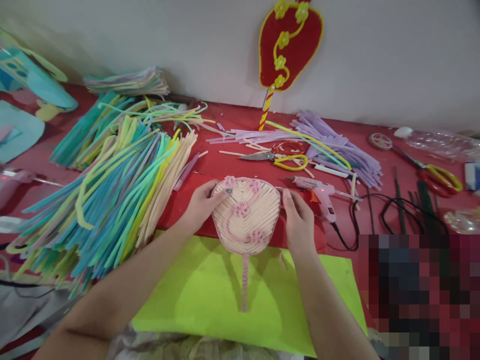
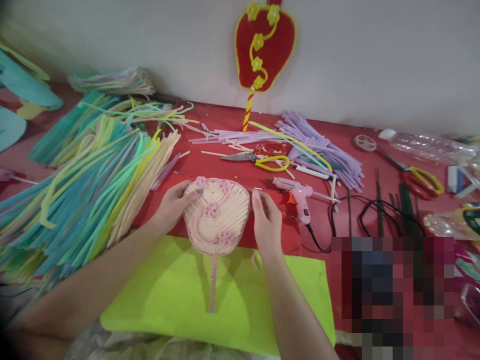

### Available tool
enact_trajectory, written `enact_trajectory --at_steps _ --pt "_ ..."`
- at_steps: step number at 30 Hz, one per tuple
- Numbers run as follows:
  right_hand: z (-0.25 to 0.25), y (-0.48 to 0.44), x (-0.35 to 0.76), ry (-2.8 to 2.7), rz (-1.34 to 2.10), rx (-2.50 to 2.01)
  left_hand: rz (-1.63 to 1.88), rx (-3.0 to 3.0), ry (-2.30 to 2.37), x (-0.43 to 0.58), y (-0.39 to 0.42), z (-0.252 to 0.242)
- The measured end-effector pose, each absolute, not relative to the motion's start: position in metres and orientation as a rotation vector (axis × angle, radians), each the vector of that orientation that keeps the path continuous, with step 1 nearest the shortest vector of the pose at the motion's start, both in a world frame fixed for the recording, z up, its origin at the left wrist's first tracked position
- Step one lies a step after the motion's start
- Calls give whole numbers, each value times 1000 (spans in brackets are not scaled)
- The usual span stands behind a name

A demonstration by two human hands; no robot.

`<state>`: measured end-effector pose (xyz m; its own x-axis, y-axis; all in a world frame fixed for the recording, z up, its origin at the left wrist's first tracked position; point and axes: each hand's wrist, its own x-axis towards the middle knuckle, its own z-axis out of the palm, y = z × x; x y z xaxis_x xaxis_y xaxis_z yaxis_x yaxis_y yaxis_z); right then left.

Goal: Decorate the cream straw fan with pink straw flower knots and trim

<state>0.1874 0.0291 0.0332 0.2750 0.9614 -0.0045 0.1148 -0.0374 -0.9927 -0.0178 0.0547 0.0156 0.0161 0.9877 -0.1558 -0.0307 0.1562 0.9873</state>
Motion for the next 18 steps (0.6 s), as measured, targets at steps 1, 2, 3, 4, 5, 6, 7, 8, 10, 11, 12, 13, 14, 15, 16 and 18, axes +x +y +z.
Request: enact_trajectory --at_steps 1,2,3,4,5,6,7,8,10,11,12,13,14,15,16,18 --pt "34 30 189 -1063 959 -1421 1079 1085 1242 -17 54 17" --pt "35 31 191 -1055 979 -1406 1053 1100 1243 -16 53 19" --pt "36 31 192 -1057 1004 -1389 1022 1120 1245 -15 52 21" --pt "37 31 192 -1081 1025 -1377 990 1144 1251 -14 51 23" --pt "38 31 192 -1120 1031 -1373 962 1170 1255 -13 51 25" --pt "39 31 192 -1165 1022 -1379 938 1194 1261 -12 50 26" --pt "39 31 192 -1206 999 -1394 919 1215 1263 -11 50 27" --pt "40 30 191 -1235 965 -1415 904 1234 1264 -11 49 28" --pt "41 29 190 -1252 888 -1455 876 1270 1265 -10 49 28" --pt "41 29 190 -1247 854 -1463 863 1287 1265 -10 50 28" --pt "40 30 191 -1238 831 -1460 850 1302 1266 -10 50 28" --pt "40 30 192 -1224 822 -1446 840 1315 1267 -10 50 28" --pt "39 31 193 -1195 826 -1416 832 1326 1269 -10 50 28" --pt "39 33 195 -1150 844 -1369 827 1335 1272 -10 50 27" --pt "38 35 198 -1090 878 -1310 823 1345 1275 -11 50 27" --pt "39 38 203 -959 986 -1178 811 1369 1283 -11 51 26"
